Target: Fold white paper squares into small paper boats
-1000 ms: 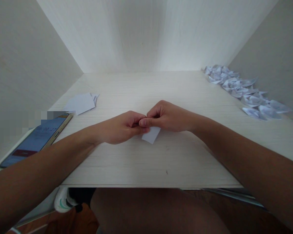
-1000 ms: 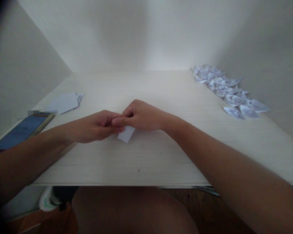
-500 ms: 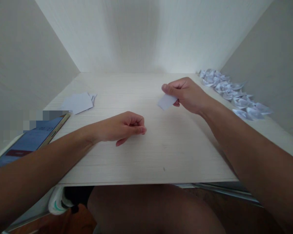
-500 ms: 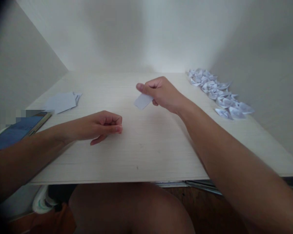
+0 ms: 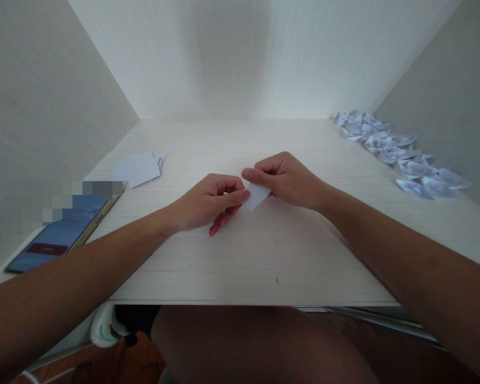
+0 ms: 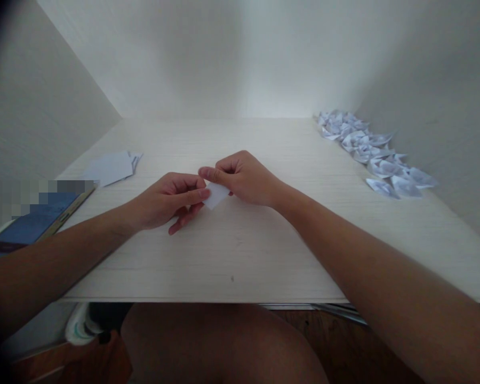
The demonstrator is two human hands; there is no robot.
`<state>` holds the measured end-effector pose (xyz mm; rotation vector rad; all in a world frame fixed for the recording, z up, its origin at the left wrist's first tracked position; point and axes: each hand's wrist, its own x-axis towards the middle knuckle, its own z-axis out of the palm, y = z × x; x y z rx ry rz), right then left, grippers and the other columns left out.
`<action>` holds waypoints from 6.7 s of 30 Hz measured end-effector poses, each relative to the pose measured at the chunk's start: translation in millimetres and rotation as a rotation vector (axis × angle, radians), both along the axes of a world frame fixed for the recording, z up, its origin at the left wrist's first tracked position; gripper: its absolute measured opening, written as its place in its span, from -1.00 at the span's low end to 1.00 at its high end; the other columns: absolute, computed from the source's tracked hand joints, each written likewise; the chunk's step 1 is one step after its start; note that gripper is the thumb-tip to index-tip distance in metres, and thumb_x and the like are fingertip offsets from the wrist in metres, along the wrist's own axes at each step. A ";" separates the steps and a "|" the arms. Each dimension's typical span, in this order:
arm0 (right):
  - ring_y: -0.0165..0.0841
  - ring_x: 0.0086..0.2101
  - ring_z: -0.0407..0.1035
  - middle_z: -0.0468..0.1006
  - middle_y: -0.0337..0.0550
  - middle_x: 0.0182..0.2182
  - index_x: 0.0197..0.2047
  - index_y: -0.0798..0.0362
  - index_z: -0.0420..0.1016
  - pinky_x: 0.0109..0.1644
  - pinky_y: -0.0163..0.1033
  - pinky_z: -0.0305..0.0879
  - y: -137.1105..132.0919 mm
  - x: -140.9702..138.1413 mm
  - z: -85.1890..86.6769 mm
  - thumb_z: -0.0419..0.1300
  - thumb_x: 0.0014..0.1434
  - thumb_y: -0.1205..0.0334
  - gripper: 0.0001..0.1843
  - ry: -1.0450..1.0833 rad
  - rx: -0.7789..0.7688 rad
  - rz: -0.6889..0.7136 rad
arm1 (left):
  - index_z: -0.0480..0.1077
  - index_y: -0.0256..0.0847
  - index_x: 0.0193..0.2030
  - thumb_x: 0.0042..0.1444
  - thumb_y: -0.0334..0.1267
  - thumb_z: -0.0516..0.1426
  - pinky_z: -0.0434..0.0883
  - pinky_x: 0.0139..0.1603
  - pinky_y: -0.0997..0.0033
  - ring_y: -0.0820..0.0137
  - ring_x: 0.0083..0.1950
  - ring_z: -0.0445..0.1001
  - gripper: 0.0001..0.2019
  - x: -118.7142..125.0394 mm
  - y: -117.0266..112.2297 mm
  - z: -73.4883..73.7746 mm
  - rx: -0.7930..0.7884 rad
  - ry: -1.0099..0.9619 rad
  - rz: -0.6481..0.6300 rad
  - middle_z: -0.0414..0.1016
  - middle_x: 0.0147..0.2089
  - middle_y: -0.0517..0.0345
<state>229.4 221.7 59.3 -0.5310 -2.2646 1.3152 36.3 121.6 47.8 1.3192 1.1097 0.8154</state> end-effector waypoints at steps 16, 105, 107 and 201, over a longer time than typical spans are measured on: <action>-0.52 -0.61 0.15 0.37 -0.30 -0.64 -0.49 0.10 0.50 -0.53 -0.30 -0.03 34.0 19.6 4.2 0.37 0.19 -0.39 -0.33 0.131 -0.171 -0.217 | 0.34 -0.20 -0.44 0.13 -0.02 0.42 0.29 -0.81 0.58 0.54 -0.71 0.34 -0.59 2.0 3.0 -3.4 0.011 -0.106 0.158 0.38 -0.56 0.32; -0.48 -0.44 0.38 0.57 -0.16 -0.32 -0.28 0.12 0.72 -0.31 -0.31 0.31 -6.5 3.9 -23.1 0.34 0.20 0.39 -0.91 -0.091 0.333 -0.126 | 0.59 -0.22 -0.20 0.08 -0.11 0.24 0.22 -0.52 0.44 0.43 -0.54 0.33 -0.76 -8.4 3.7 3.4 0.237 0.620 0.249 0.41 -0.54 0.26; -0.47 -0.43 0.39 0.60 -0.09 -0.23 -0.24 0.13 0.74 -0.28 -0.28 0.34 -8.1 9.1 -24.4 0.37 0.26 0.29 -0.89 -0.083 0.412 -0.064 | 0.60 -0.20 -0.21 0.10 -0.15 0.24 0.24 -0.53 0.45 0.44 -0.55 0.34 -0.80 -7.6 1.3 4.6 0.224 0.612 0.251 0.41 -0.55 0.28; -0.20 -0.17 0.50 0.71 -0.02 -0.17 -0.12 0.13 0.72 -0.05 -0.06 0.52 -12.9 22.1 -27.6 0.18 0.45 0.40 -0.76 -0.072 0.822 0.137 | 0.57 -0.10 -0.11 0.32 -0.28 0.22 0.40 -0.43 0.54 0.52 -0.51 0.48 -0.92 -9.3 -18.7 25.9 0.571 1.047 0.093 0.55 -0.45 0.35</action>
